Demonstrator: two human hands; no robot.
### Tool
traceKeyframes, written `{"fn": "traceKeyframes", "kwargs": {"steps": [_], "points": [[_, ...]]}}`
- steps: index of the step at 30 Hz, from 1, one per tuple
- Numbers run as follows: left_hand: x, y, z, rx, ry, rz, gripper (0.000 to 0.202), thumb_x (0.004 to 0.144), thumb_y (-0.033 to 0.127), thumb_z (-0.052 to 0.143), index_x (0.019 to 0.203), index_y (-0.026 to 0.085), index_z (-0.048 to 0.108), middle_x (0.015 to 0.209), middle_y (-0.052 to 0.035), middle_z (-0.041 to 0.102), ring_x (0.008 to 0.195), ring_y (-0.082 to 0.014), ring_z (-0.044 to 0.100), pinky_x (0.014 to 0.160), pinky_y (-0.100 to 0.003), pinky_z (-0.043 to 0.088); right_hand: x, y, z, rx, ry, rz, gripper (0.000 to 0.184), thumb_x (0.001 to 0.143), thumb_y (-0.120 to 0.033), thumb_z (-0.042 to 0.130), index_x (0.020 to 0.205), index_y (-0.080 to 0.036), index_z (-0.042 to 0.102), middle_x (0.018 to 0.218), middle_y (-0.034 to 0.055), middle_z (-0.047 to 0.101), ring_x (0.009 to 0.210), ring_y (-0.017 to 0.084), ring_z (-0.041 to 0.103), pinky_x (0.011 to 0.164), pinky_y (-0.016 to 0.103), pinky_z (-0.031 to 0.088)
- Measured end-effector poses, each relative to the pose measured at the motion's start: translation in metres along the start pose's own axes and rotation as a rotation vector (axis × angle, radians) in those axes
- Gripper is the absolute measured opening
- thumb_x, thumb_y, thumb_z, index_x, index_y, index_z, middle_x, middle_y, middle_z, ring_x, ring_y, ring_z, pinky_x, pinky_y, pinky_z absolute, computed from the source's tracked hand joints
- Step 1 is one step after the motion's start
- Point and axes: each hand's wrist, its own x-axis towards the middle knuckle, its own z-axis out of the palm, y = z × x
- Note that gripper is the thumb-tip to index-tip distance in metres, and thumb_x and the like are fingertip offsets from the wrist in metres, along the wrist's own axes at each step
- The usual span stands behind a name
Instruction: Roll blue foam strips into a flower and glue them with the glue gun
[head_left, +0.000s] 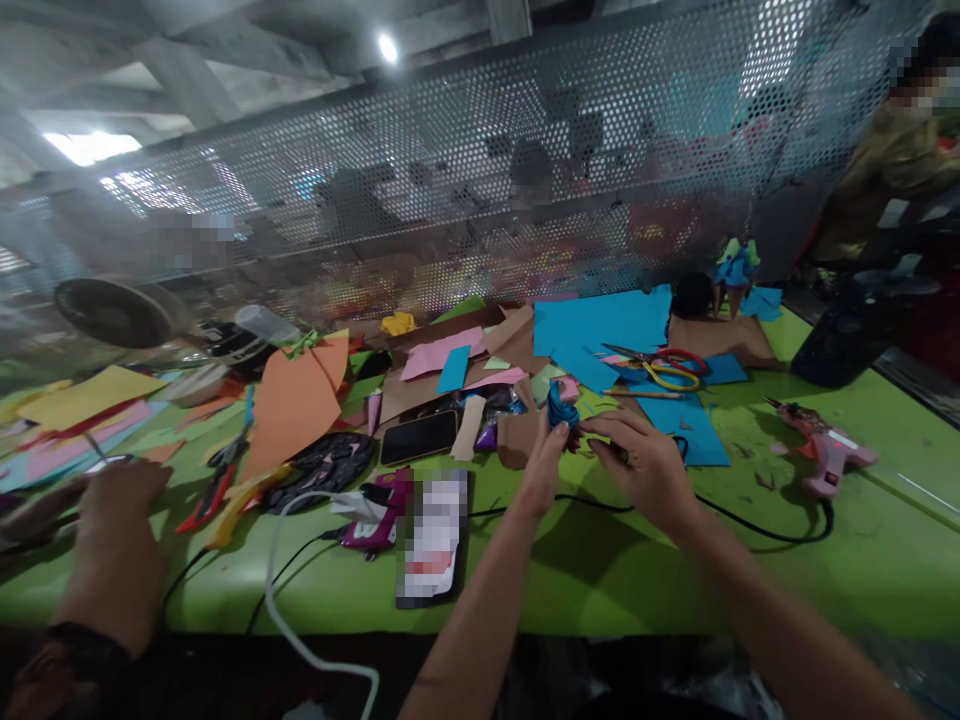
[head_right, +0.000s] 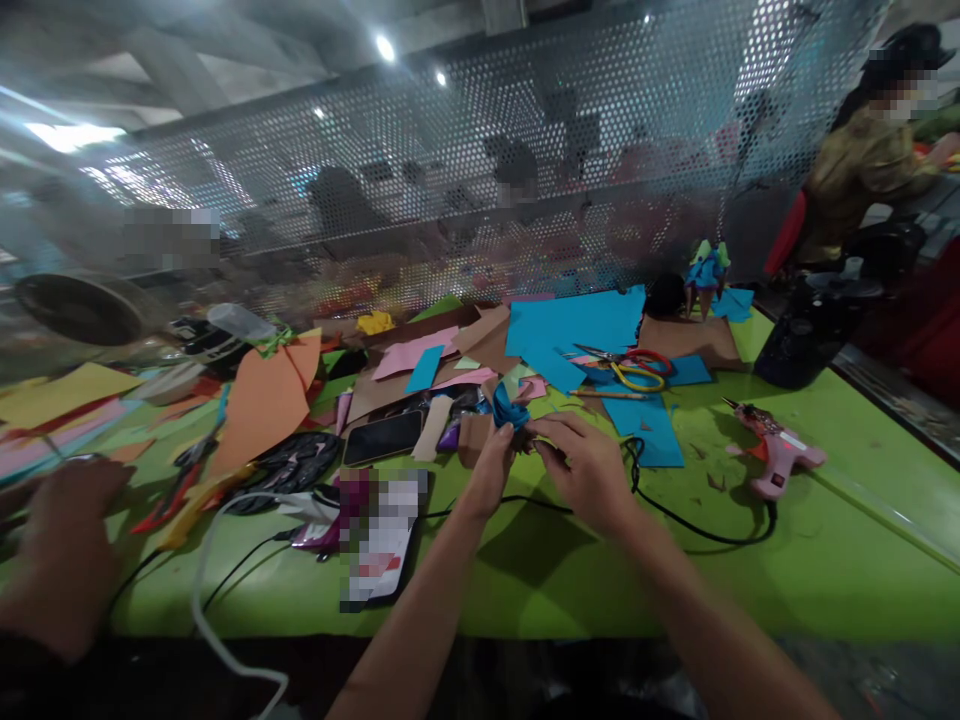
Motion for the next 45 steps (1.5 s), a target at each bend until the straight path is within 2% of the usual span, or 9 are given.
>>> {"fn": "traceKeyframes", "kwargs": {"steps": [6,11,17,28,37,42,45], "points": [[-0.0030,0.0033,0.0009,0.006,-0.040,0.001,0.057,0.084,0.049,0.062,0.134,0.024,0.052,0.109,-0.0062,0.067,0.102,-0.0213,0.058,0.091,-0.033,0.044,-0.0024,0.0017,0.0016,-0.007,-0.032,-0.006,0.029,0.090,-0.014,0.055,0.114,-0.024,0.068,0.109,0.0088,0.071,0.101,0.022,0.068,0.086,0.035,0.057],[-0.0030,0.0032,0.0003,0.002,-0.044,0.000,0.061,0.083,0.051,0.063,0.136,0.025,0.050,0.109,-0.0058,0.066,0.100,-0.0199,0.057,0.089,-0.031,0.044,-0.0018,0.0007,0.0014,-0.011,-0.011,-0.001,0.030,0.090,-0.014,0.054,0.113,-0.025,0.069,0.108,0.0081,0.072,0.102,0.022,0.068,0.087,0.036,0.057],[-0.0020,0.0008,-0.0004,0.022,-0.066,0.004,0.063,0.083,0.054,0.061,0.137,0.023,0.049,0.103,-0.0054,0.066,0.085,-0.0170,0.056,0.081,-0.031,0.045,-0.0006,-0.0003,0.0007,-0.003,-0.023,0.011,0.030,0.091,-0.015,0.054,0.115,-0.026,0.068,0.108,0.0080,0.072,0.101,0.023,0.068,0.086,0.036,0.057],[-0.0020,0.0037,-0.0001,0.007,-0.054,0.021,0.063,0.083,0.053,0.062,0.138,0.024,0.050,0.117,-0.0073,0.066,0.112,-0.0229,0.056,0.097,-0.034,0.041,-0.0020,0.0002,0.0016,0.002,-0.037,-0.003,0.024,0.091,-0.014,0.054,0.108,-0.024,0.068,0.106,0.0082,0.071,0.101,0.022,0.068,0.088,0.036,0.056],[-0.0002,0.0013,-0.0001,-0.027,-0.028,0.001,0.060,0.082,0.049,0.064,0.134,0.022,0.052,0.109,-0.0065,0.066,0.102,-0.0202,0.057,0.090,-0.030,0.042,-0.0024,0.0024,0.0030,0.007,-0.029,0.001,0.026,0.089,-0.012,0.055,0.110,-0.023,0.067,0.108,0.0086,0.071,0.100,0.022,0.068,0.086,0.035,0.056],[0.0013,-0.0014,-0.0014,-0.005,-0.066,-0.017,0.058,0.083,0.054,0.062,0.129,0.019,0.053,0.090,-0.0039,0.064,0.080,-0.0162,0.055,0.075,-0.029,0.042,-0.0010,0.0005,0.0017,0.011,-0.003,0.008,0.024,0.092,-0.016,0.054,0.111,-0.024,0.067,0.106,0.0087,0.071,0.097,0.022,0.068,0.080,0.033,0.057],[0.0004,-0.0012,-0.0014,0.040,-0.077,0.012,0.060,0.082,0.057,0.061,0.127,0.020,0.053,0.085,-0.0022,0.061,0.075,-0.0146,0.052,0.072,-0.027,0.042,0.0000,-0.0007,0.0004,0.013,0.008,0.007,0.024,0.093,-0.016,0.053,0.112,-0.024,0.067,0.106,0.0087,0.070,0.098,0.021,0.068,0.079,0.032,0.057]]}}
